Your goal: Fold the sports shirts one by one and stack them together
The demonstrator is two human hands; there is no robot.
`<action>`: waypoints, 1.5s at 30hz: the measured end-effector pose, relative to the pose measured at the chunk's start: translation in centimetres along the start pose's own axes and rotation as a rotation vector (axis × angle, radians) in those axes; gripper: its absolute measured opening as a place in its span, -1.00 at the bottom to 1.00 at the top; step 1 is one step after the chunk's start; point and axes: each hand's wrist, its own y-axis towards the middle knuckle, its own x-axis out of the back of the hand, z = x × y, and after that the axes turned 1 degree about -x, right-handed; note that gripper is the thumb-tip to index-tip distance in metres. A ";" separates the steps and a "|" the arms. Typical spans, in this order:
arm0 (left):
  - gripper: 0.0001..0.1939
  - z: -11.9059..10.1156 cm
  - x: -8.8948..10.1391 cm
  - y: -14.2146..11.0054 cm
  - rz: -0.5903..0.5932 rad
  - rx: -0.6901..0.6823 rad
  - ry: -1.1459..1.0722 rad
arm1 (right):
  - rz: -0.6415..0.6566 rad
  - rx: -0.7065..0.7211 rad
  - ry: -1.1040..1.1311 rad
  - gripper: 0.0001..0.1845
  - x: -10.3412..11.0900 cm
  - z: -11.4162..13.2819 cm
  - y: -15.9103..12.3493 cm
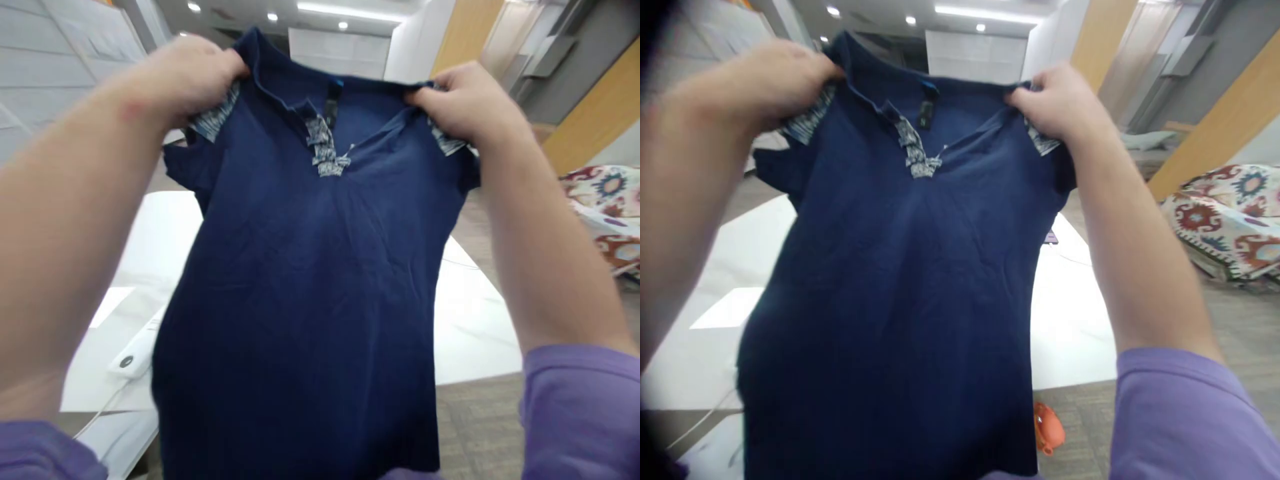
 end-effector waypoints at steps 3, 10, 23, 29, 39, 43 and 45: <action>-0.41 5.6 -10.1 3.8 0.102 0.072 -0.084 | 0.166 -0.111 -0.060 -0.42 -13.3 -2.0 4.5; -0.19 12.2 -31.8 2.2 0.088 0.141 0.007 | 0.223 -0.099 -0.069 0.04 -35.5 -10.1 0.4; 0.02 15.3 -40.1 -9.8 0.442 -0.009 0.131 | 0.570 -0.045 -0.227 -0.06 -36.3 -10.8 -23.5; 0.01 17.2 -39.6 -9.5 0.495 0.161 0.181 | 0.679 -0.162 -0.440 0.02 -35.6 -9.7 -24.3; -0.16 28.7 -38.8 -1.8 0.498 0.123 0.195 | 0.685 -0.120 -0.407 0.09 -44.8 -1.8 -17.2; -0.18 37.3 -37.7 2.8 0.512 0.133 0.213 | 0.657 -0.102 -0.316 0.11 -50.7 4.2 -12.9; -0.20 42.0 -37.0 4.6 0.510 0.141 0.228 | 0.636 -0.089 -0.238 0.13 -53.7 7.6 -11.3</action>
